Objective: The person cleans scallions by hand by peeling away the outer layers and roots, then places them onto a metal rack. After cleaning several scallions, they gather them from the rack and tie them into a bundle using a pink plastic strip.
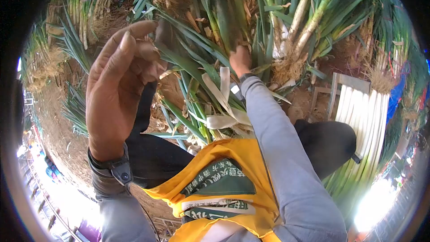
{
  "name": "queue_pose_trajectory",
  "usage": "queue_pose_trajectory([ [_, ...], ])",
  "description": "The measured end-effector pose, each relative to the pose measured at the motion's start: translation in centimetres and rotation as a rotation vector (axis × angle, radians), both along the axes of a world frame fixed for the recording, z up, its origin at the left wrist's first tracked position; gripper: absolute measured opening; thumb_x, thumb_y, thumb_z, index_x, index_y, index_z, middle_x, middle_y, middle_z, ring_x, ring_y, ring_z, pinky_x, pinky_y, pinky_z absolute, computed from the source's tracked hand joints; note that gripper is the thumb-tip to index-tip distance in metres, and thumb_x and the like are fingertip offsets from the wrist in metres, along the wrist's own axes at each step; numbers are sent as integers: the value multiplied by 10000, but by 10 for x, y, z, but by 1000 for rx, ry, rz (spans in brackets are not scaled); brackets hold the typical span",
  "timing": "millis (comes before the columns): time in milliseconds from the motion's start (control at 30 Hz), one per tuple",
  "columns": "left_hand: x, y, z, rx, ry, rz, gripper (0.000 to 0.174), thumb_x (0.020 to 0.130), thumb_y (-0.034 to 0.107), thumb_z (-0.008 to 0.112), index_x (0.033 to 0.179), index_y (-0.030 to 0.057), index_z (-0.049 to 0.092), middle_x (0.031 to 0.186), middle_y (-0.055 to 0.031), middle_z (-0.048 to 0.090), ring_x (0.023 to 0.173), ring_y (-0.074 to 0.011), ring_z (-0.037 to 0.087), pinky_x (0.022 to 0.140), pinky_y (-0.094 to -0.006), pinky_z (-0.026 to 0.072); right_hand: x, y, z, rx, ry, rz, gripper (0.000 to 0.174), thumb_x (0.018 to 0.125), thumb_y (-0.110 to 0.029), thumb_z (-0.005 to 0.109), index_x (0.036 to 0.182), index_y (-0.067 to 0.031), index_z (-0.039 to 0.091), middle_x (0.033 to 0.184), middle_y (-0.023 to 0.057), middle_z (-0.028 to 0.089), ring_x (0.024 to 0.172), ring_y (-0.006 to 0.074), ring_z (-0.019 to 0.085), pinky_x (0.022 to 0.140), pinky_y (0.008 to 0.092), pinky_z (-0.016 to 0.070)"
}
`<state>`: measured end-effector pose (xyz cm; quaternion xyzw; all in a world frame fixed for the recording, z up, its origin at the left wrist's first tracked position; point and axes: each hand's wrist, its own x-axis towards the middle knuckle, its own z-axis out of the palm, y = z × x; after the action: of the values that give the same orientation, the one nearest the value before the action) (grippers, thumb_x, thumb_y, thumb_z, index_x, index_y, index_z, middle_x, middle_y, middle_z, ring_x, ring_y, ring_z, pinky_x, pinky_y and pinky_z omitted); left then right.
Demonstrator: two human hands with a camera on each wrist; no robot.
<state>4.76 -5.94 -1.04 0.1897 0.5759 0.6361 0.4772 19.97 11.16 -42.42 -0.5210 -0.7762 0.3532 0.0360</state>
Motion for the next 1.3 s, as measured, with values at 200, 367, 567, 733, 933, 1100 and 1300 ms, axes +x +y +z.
queue_pose_trajectory([
  [200,2,4,2,-34,-47,-40,416,1087,278,508,1355,-36,560,959,-36,687,857,-102,644,790,-241,522,0,4,11,-162,-171,181,340,858,-312,667,1017,-11,681,1016,269,710,1003,473,668,845,533,521],
  [367,2,10,-1,50,-42,-21,384,1081,256,529,1347,-17,574,965,-32,686,829,-95,645,774,-223,527,5,27,55,-191,59,243,478,816,-429,757,943,26,683,885,242,710,839,395,695,759,472,519],
  [567,7,25,1,84,-20,48,331,1043,257,620,1262,10,637,975,-36,694,842,-90,631,797,-238,519,-12,51,174,-240,614,242,408,894,-318,791,1118,18,732,934,58,703,871,120,614,783,319,514],
  [733,-11,43,-2,200,94,176,304,1030,250,639,1226,17,650,1036,-53,682,884,-113,644,857,-263,533,-34,70,303,-189,644,432,468,940,-338,730,1265,-5,683,1129,83,708,1037,145,615,923,302,493],
  [933,-32,61,3,334,178,239,348,1031,264,632,1260,3,630,1090,-67,678,948,-139,651,844,-294,548,-21,18,365,-91,546,618,475,961,-325,682,1297,8,635,1163,128,704,1065,202,642,937,349,515],
  [1100,-20,49,27,471,-121,26,328,1049,244,590,1307,43,565,1150,-73,663,1022,-196,652,844,-336,552,-9,-10,387,-177,596,735,399,971,-235,695,1281,6,624,1207,112,701,1084,149,600,936,349,503],
  [1300,-17,57,34,719,-144,34,372,1047,179,578,1370,1,530,1256,-87,615,1123,-193,603,918,-356,521,-8,-31,445,-46,411,697,366,980,-167,702,1296,3,627,1158,91,717,1044,131,613,919,309,508],
])
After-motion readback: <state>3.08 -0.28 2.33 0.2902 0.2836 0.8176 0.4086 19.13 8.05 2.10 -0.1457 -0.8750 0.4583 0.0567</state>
